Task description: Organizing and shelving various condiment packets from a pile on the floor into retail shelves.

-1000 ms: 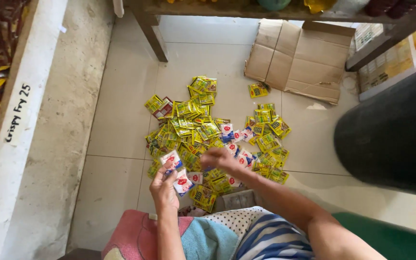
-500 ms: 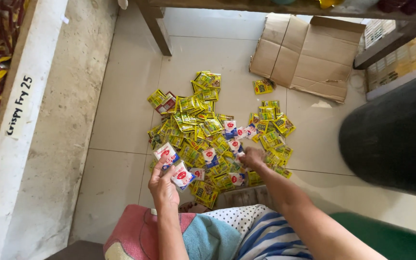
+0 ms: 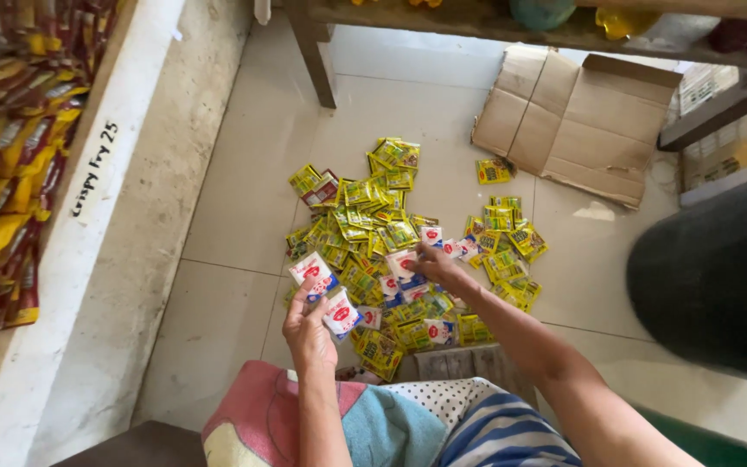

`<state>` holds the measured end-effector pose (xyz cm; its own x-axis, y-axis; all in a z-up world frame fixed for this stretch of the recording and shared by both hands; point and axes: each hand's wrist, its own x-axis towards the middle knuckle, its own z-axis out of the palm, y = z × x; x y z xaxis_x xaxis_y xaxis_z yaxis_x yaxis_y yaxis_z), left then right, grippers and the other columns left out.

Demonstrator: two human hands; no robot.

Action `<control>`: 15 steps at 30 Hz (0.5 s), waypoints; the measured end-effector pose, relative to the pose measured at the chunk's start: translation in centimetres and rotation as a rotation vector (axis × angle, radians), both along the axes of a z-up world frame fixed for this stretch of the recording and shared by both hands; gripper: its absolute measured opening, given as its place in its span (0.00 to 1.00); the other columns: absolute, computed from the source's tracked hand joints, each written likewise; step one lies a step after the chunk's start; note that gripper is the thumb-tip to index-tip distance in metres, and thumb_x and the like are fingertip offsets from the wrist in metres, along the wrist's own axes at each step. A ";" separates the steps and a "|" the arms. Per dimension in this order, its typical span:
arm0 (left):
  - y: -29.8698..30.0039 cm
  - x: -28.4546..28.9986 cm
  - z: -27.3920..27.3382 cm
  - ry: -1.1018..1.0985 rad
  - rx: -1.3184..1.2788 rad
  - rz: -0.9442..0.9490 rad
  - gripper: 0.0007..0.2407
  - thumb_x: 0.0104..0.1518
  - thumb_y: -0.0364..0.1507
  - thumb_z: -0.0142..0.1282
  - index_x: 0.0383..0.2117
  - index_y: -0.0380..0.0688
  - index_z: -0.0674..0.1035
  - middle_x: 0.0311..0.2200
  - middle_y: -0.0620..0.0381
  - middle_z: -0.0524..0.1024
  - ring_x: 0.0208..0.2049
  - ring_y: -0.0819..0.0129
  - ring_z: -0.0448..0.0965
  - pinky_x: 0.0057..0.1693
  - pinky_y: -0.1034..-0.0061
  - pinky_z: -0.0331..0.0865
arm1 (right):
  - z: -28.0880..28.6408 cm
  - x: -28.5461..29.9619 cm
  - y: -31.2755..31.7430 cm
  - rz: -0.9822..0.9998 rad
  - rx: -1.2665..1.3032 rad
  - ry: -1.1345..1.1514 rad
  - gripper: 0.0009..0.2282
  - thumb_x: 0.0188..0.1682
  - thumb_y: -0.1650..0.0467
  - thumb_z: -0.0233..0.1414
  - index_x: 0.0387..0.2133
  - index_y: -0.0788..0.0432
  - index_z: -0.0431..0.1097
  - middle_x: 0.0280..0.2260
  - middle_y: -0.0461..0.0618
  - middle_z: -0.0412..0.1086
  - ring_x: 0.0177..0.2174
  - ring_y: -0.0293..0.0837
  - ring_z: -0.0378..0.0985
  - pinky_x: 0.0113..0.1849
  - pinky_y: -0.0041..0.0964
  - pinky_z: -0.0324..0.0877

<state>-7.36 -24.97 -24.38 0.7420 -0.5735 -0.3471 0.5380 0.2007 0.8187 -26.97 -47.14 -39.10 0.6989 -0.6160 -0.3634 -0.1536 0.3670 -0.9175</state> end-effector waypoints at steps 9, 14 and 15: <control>0.2 -0.5 2.6 -0.026 -0.127 0.122 0.30 0.53 0.13 0.52 0.64 0.51 0.65 0.49 0.51 0.78 0.47 0.66 0.78 0.53 0.67 0.75 | 0.8 3.1 -0.4 0.203 -0.368 -0.184 0.10 0.52 0.68 0.61 0.39 0.64 0.72 0.39 0.51 0.78 0.39 0.35 0.79 0.39 0.31 0.75; 0.0 0.0 2.2 -0.002 -0.219 0.141 0.16 0.59 0.19 0.54 0.55 0.34 0.74 0.46 0.51 0.79 0.46 0.63 0.79 0.54 0.66 0.75 | 8.3 4.9 -0.2 0.275 -0.403 0.081 0.10 0.57 0.67 0.54 0.48 0.57 0.69 0.27 0.50 0.70 0.25 0.39 0.65 0.26 0.35 0.63; 0.2 0.1 1.8 -0.008 -0.229 0.152 0.16 0.59 0.19 0.54 0.55 0.34 0.74 0.46 0.51 0.79 0.46 0.63 0.79 0.54 0.66 0.75 | 11.7 5.1 0.7 0.285 -0.414 0.074 0.10 0.57 0.67 0.54 0.48 0.57 0.69 0.27 0.50 0.70 0.25 0.39 0.65 0.26 0.35 0.63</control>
<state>-7.28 -24.74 -22.58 0.8281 -0.5178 -0.2146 0.4808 0.4593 0.7470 -21.83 -46.46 -27.39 0.8418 -0.5073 -0.1842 -0.2649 -0.0910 -0.9600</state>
